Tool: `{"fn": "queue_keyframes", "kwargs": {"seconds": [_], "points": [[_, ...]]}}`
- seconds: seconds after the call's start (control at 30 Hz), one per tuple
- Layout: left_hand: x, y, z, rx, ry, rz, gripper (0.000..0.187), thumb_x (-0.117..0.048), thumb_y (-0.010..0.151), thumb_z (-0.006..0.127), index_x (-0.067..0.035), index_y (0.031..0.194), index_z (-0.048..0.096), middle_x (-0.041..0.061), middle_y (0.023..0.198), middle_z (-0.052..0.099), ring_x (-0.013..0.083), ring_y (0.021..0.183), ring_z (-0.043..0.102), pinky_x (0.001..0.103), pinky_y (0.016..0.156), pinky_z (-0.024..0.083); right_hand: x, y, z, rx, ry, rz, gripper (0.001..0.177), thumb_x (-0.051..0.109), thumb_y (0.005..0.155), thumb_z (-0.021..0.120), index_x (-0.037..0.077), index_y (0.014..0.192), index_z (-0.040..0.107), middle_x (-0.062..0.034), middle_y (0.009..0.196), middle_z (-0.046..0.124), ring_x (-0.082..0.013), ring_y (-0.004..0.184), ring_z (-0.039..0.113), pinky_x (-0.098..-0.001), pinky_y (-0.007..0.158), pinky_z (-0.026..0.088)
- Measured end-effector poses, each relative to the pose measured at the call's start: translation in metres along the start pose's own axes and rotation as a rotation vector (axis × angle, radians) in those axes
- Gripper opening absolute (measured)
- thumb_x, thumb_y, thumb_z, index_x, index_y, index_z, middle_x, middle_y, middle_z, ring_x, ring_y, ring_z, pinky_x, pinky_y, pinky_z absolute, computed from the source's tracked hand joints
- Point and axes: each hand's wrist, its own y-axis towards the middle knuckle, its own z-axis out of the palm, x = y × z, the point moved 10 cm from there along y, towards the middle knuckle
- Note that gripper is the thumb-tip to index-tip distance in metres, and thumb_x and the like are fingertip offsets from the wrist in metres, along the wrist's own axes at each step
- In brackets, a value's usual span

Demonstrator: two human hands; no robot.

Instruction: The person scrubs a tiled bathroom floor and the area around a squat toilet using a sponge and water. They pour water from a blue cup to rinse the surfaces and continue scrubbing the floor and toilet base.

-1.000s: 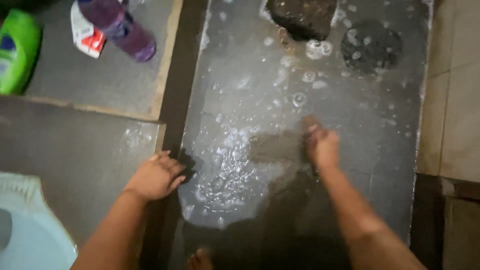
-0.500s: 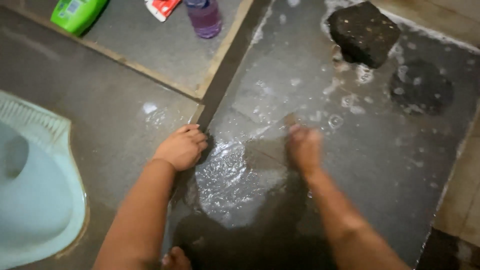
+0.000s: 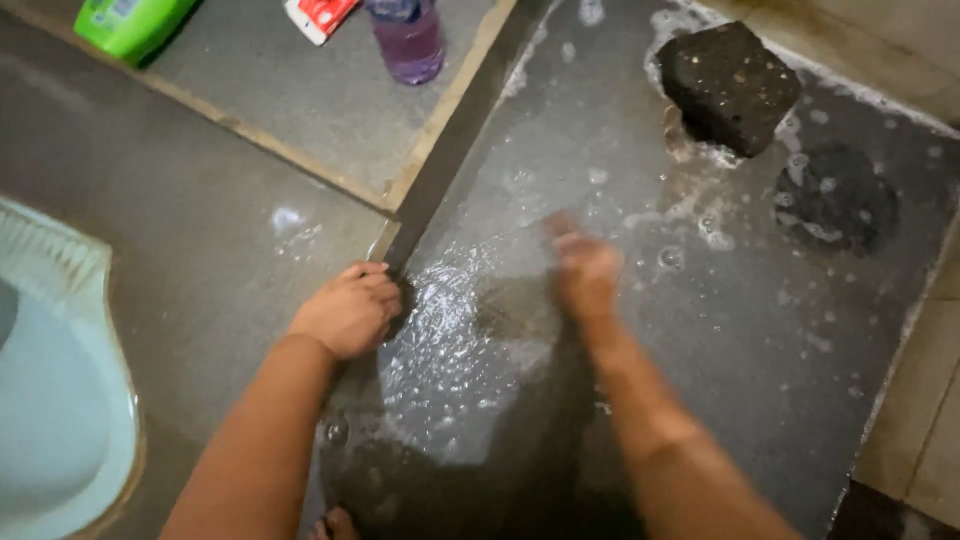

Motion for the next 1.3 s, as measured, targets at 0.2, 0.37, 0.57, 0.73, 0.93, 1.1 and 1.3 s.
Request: {"fn": "queue_keyframes", "kwargs": {"seconds": [0.2, 0.37, 0.57, 0.73, 0.93, 1.1, 1.3], "points": [[0.001, 0.008, -0.032, 0.107, 0.072, -0.146, 0.029, -0.024, 0.087, 0.062, -0.022, 0.115, 0.069, 0.001, 0.156, 0.049, 0.0214, 0.151, 0.037, 0.048, 0.122, 0.031, -0.147, -0.073, 0.008, -0.255, -0.018, 0.862, 0.032, 0.028, 0.089, 0.081, 0.014, 0.117, 0.078, -0.0185, 0.11, 0.063, -0.038, 0.104, 0.067, -0.0482, 0.084, 0.056], [0.017, 0.008, -0.021, 0.385, 0.123, -0.265, 0.058, -0.025, 0.085, 0.063, -0.032, 0.142, 0.051, -0.005, 0.173, 0.017, 0.0247, 0.16, 0.012, 0.063, 0.128, 0.011, 0.095, -0.09, 0.03, -0.182, 0.134, -0.278, 0.041, 0.034, 0.097, 0.055, 0.028, 0.136, 0.063, -0.0163, 0.102, 0.062, -0.0344, 0.089, 0.063, -0.0432, 0.074, 0.051], [0.021, 0.009, -0.015, 0.484, 0.154, -0.307, 0.052, -0.028, 0.091, 0.057, -0.034, 0.143, 0.05, -0.01, 0.173, 0.012, 0.0228, 0.161, 0.009, 0.06, 0.129, 0.013, -0.186, -0.104, -0.019, -0.39, 0.664, 1.268, 0.021, 0.024, 0.101, 0.056, 0.006, 0.1, 0.065, -0.0143, 0.083, 0.069, -0.0302, 0.08, 0.072, -0.0452, 0.066, 0.056], [0.022, 0.008, -0.009, 0.491, 0.163, -0.308, 0.053, -0.031, 0.089, 0.061, -0.036, 0.141, 0.052, -0.01, 0.173, 0.014, 0.0231, 0.161, 0.01, 0.059, 0.129, 0.013, -0.097, -0.046, -0.05, -0.237, 0.196, 0.773, 0.018, 0.029, 0.092, 0.066, 0.016, 0.1, 0.076, -0.0152, 0.09, 0.067, -0.0345, 0.091, 0.069, -0.0413, 0.082, 0.054], [0.028, 0.008, -0.003, 0.421, 0.19, -0.326, 0.048, -0.03, 0.087, 0.062, -0.037, 0.134, 0.058, -0.013, 0.17, 0.021, 0.0198, 0.16, 0.014, 0.057, 0.13, 0.014, 0.077, -0.034, -0.03, 0.311, 0.668, 0.331, 0.026, 0.029, 0.088, 0.067, 0.017, 0.108, 0.075, -0.0112, 0.099, 0.076, -0.0331, 0.097, 0.072, -0.0435, 0.083, 0.058], [0.027, 0.008, 0.0, 0.402, 0.193, -0.292, 0.049, -0.031, 0.086, 0.06, -0.037, 0.134, 0.058, -0.012, 0.169, 0.024, 0.0212, 0.16, 0.016, 0.057, 0.129, 0.018, -0.106, -0.059, -0.027, -0.722, -0.314, 0.004, 0.01, 0.017, 0.096, 0.063, 0.012, 0.089, 0.065, -0.0103, 0.087, 0.066, -0.0306, 0.084, 0.065, -0.0469, 0.083, 0.05], [0.029, 0.009, 0.0, 0.372, 0.211, -0.314, 0.043, -0.031, 0.087, 0.056, -0.04, 0.128, 0.06, -0.016, 0.168, 0.028, 0.0184, 0.161, 0.019, 0.055, 0.13, 0.023, -0.098, -0.09, -0.025, -0.24, 0.04, 0.332, 0.017, 0.023, 0.087, 0.071, 0.012, 0.099, 0.077, -0.0185, 0.08, 0.063, -0.0431, 0.078, 0.064, -0.0512, 0.08, 0.051]]}}
